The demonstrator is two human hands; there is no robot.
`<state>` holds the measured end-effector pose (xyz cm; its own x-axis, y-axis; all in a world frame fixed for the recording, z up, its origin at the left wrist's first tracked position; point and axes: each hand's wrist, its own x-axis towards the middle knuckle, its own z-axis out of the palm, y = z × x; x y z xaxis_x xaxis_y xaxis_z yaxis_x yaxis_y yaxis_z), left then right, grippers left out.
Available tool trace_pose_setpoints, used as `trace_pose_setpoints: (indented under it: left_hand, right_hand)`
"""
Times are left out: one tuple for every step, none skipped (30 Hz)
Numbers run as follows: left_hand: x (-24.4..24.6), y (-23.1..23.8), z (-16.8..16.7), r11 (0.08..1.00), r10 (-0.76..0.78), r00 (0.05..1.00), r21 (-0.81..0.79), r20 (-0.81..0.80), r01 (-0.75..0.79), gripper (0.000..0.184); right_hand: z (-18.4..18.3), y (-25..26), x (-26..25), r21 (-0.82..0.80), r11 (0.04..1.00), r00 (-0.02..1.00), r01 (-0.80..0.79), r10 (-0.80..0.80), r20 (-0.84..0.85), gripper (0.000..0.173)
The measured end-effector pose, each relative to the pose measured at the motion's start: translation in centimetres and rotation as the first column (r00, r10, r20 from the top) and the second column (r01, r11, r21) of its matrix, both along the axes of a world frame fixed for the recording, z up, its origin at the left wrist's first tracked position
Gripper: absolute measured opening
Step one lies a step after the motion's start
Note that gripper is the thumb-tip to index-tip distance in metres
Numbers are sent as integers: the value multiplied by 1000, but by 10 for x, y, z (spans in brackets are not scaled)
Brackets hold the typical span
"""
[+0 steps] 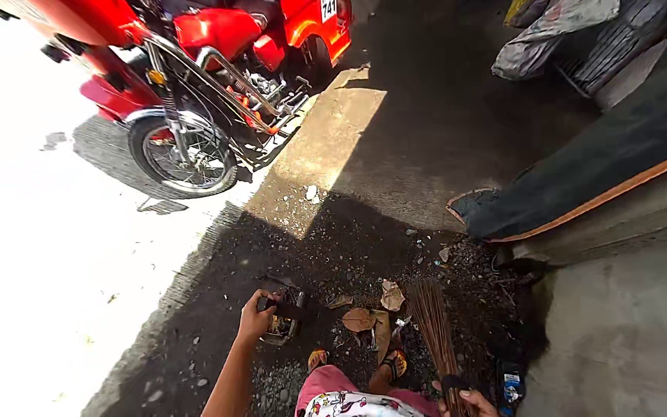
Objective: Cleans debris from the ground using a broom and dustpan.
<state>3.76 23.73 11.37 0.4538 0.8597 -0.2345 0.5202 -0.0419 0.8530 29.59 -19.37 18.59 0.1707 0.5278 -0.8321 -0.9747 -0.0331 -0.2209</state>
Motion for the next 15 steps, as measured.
trace_pose_setpoints:
  left_hand:
    - [-18, -4, -2, 1000, 20, 1000, -9, 2, -20, 26]
    - [-37, -8, -2, 999, 38, 999, -17, 4, -38, 25]
    - [-55, -11, -3, 998, 53, 999, -23, 8, -53, 24]
    - [-71, -14, -5, 998, 62, 998, -25, 11, -62, 23]
    - [-86, -16, -8, 997, 68, 998, -22, 13, -68, 22]
    - [-100, -19, -11, 997, 73, 997, -20, 10, -73, 23]
    - [-115, -21, -14, 996, 82, 997, -23, 1, -82, 23]
    - [-127, -22, -16, 995, 94, 996, -27, -12, -94, 23]
    - [-138, -23, -17, 994, 101, 994, -35, -28, -102, 23]
    - [-149, -23, -18, 993, 103, 993, -49, -48, -106, 23]
    - [-158, -21, -20, 993, 102, 992, -59, -67, -106, 24]
    - [-166, -19, -21, 993, 93, 992, -62, -86, -99, 24]
    - [-172, -16, -22, 994, 80, 991, -63, -108, -87, 24]
    - [-177, -14, -24, 995, 65, 989, -61, -132, -74, 25]
    - [-180, -13, -24, 996, 48, 987, -66, -151, -59, 25]
  right_hand:
    - [1, 22, -10, 2, 997, 997, -78, 78, -14, 34]
    - [-1, 47, -21, 1, 988, 987, -154, 154, -40, 33]
    - [-3, 73, -32, 1, 976, 973, -220, 219, -75, 31]
    - [-9, 102, -43, 4, 963, 956, -271, 270, -111, 29]
    - [-16, 134, -54, 0, 949, 938, -316, 312, -151, 27]
    - [-22, 167, -68, -16, 937, 923, -350, 342, -179, 24]
    - [-28, 201, -84, -37, 924, 910, -380, 367, -195, 19]
    - [-33, 234, -101, -56, 916, 903, -397, 379, -201, 14]
    - [-41, 263, -119, -77, 915, 905, -396, 374, -202, 9]
    - [-50, 286, -135, -93, 917, 909, -389, 366, -198, 7]
    - [-58, 305, -149, -113, 919, 915, -378, 351, -200, 9]
    - [-64, 319, -159, -135, 921, 919, -365, 333, -211, 12]
    - [-70, 327, -166, -158, 921, 921, -356, 318, -224, 14]
    - [-77, 328, -168, -184, 921, 925, -344, 298, -236, 16]
    - [-85, 324, -169, -219, 919, 931, -327, 273, -242, 16]
